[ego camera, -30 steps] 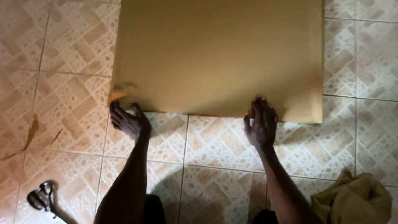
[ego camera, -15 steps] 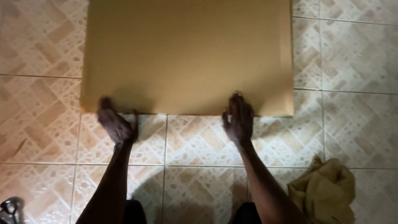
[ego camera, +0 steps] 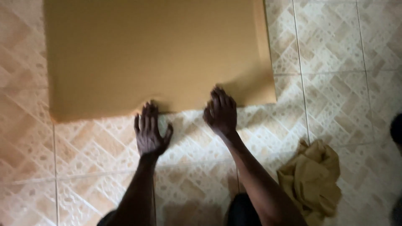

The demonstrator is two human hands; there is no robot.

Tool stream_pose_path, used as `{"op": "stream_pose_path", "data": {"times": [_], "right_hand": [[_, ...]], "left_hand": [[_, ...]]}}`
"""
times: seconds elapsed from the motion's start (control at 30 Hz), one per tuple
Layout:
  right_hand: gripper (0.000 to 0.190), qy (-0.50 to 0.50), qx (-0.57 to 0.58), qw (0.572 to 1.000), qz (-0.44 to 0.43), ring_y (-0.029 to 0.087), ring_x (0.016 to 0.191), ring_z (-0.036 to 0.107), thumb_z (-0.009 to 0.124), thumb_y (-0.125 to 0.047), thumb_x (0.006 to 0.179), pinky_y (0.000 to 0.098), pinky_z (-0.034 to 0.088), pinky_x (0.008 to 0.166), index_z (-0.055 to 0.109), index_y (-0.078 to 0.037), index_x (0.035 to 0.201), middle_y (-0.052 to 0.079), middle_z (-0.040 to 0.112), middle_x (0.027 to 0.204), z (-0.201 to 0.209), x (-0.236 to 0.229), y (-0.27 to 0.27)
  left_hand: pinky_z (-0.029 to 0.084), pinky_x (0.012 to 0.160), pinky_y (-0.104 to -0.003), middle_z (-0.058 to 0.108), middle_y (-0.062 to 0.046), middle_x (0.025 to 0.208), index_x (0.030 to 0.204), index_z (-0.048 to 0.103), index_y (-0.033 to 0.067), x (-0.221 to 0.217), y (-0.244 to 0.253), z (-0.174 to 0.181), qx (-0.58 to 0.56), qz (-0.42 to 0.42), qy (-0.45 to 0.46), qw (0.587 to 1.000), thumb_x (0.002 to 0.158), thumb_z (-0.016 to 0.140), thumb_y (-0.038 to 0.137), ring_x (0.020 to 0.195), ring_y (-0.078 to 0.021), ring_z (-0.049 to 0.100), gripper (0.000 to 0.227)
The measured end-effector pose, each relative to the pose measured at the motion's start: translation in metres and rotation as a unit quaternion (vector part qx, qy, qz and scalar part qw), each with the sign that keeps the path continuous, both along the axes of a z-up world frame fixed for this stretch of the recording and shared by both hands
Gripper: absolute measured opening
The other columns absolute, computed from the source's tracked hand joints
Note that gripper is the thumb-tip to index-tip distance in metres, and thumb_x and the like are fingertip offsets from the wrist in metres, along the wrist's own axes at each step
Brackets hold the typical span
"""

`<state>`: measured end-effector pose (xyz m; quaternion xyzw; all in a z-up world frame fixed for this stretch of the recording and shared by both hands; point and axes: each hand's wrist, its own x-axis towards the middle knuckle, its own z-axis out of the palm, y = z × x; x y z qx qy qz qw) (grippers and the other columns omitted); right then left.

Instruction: Unfolding and smoothing out layers of tan fabric on the floor to create a neat stack.

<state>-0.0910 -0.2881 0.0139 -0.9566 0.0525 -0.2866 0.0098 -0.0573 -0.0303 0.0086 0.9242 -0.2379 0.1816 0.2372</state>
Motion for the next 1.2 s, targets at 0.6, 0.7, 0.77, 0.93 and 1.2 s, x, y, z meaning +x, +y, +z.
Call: {"op": "stream_pose_path", "data": {"times": [0.6,0.7,0.77,0.93,1.2], "right_hand": [[0.056,0.069,-0.097,0.979,-0.167,0.046,0.141,0.044,0.067,-0.026,0.102,0.0586,0.033,0.111,0.06,0.009,0.146,0.033,0.05,0.151,-0.008,0.054,-0.15],[0.045,-0.068,-0.159,0.984,0.043,0.046,0.117,0.067,0.074,-0.015,0.093,0.0548,0.046,0.108,0.066,0.012,0.128,0.032,0.066,0.123,-0.001,0.025,-0.056],[0.037,-0.013,-0.015,0.995,0.096,0.04,0.104,0.07,0.067,-0.015,0.078,0.0521,0.053,0.089,0.07,-0.001,0.112,0.026,0.067,0.119,0.011,0.013,0.01],[0.057,0.077,0.059,0.991,0.091,0.039,0.141,0.05,0.067,-0.037,0.085,0.0544,0.038,0.114,0.058,-0.003,0.129,0.019,0.058,0.139,0.016,-0.007,0.047],[0.06,0.086,0.079,0.99,0.08,0.036,0.142,0.05,0.068,-0.033,0.081,0.0534,0.038,0.115,0.055,-0.005,0.132,0.018,0.056,0.143,0.015,-0.009,0.05]], "left_hand": [[0.03,0.122,-0.049,0.049,-0.01,0.158,0.15,0.052,0.0104,0.0,-0.002,0.002,-0.02,0.017,0.043,0.999,0.082,0.07,0.042,0.148,-0.0258,0.045,0.076],[0.031,0.121,-0.049,0.051,-0.009,0.157,0.15,0.052,0.0108,-0.006,-0.002,0.001,-0.016,0.023,0.04,0.999,0.082,0.071,0.042,0.147,-0.0255,0.046,0.076],[0.031,0.122,-0.048,0.051,-0.009,0.157,0.149,0.053,0.0113,-0.002,0.0,0.003,-0.003,0.02,0.04,0.999,0.083,0.07,0.042,0.148,-0.0253,0.046,0.075],[0.031,0.122,-0.047,0.051,-0.007,0.158,0.151,0.051,0.0126,-0.002,-0.002,0.003,-0.006,0.029,0.041,0.999,0.083,0.069,0.042,0.148,-0.0241,0.045,0.077],[0.031,0.123,-0.047,0.053,-0.007,0.156,0.149,0.053,0.0113,-0.002,0.0,0.008,-0.008,0.031,0.032,0.999,0.082,0.068,0.043,0.147,-0.0229,0.046,0.076]]}}
